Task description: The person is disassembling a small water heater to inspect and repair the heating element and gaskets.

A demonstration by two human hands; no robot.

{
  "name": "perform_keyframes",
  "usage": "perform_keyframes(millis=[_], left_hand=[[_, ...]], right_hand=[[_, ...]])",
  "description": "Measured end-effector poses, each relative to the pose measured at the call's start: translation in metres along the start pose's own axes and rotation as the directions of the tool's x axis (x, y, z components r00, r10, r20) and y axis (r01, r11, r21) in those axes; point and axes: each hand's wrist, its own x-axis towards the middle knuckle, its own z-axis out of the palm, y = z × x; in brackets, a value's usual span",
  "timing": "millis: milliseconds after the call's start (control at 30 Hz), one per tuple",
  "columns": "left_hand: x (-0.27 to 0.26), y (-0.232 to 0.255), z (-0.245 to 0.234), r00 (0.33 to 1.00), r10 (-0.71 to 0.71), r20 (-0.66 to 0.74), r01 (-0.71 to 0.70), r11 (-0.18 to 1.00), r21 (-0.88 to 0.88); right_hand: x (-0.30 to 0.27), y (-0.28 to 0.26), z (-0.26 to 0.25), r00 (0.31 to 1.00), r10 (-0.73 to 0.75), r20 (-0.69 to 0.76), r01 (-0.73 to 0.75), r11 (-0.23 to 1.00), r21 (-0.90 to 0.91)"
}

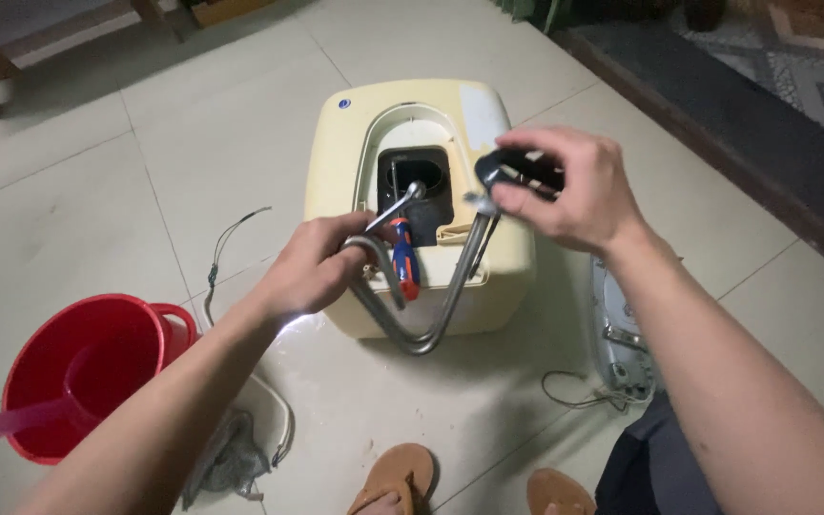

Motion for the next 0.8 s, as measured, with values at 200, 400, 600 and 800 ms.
perform_keyframes(millis=[200,400,600,800], left_hand=[[-0.011,0.014,0.003,0.999,-0.009,0.042,0.008,1.000,0.021],[-0.005,0.014,0.001,0.999,0.011,0.032,-0.012,0.999,0.050],[-0.002,0.002,0.000,1.000,-0.012,-0.011,0.012,0.999,0.031],[0.001,0.000,0.001,0.999,-0.040,-0.036,0.041,0.999,0.014]], right_hand=[[-0.008,-0.023,-0.002,0.970,0.225,0.088,-0.240,0.937,0.252],[-0.006,-0.043,-0.005,0.900,0.352,0.258,-0.423,0.847,0.322],[-0.003,-0.035,-0.007,0.875,0.408,0.261,-0.464,0.861,0.207],[-0.003,-0.054,-0.009,0.853,0.362,0.375,-0.425,0.900,0.097]])
